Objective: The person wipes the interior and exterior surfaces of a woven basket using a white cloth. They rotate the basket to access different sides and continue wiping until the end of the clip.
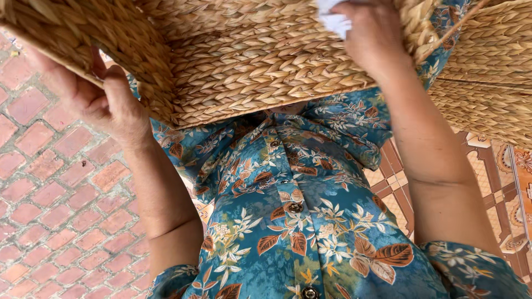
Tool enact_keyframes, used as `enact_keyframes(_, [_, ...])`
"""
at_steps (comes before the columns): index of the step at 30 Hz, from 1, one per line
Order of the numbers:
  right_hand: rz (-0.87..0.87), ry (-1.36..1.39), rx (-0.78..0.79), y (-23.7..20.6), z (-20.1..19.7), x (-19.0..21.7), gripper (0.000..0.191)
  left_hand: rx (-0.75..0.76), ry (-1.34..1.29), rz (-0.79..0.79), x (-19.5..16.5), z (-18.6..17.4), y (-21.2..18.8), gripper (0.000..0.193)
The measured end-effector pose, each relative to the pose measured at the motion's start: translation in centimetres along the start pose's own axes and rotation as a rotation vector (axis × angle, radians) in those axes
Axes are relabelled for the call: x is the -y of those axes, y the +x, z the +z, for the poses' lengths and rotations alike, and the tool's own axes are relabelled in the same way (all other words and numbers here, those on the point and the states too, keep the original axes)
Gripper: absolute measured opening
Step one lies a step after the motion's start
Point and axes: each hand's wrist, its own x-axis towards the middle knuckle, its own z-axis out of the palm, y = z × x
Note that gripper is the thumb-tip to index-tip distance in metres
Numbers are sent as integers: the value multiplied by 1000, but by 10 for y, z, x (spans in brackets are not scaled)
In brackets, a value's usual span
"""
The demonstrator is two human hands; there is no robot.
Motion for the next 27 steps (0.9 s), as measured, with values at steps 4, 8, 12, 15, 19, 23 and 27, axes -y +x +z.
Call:
enact_keyframes(4, [121, -16, 54, 4, 16, 13, 53, 5, 96, 19, -10, 7, 3, 78])
enact_keyframes(8, [-179, -39, -109, 21, 66, 85, 41, 13, 92, -22, -14, 9, 4, 73])
enact_keyframes(12, [-298, 409, 14, 54, 81, 138, 45, 26, 7, -31, -12, 10, 6, 72])
enact_keyframes(15, [-397, 390, 122, 64, 77, 160, 52, 47, 4, 27, -12, 11, 5, 76])
enact_keyframes(19, [-85, 356, 190, 46, 42, 81, 57, 20, 93, 33, -11, 11, 3, 79])
enact_keyframes(23, [-145, -212, -125, -3, 2, -11, 45, 18, 18, -11, -9, 10, 1, 78])
enact_keyframes(27, [37, -91, 89, -15, 13, 11, 53, 19, 57, -19, -8, 14, -4, 76])
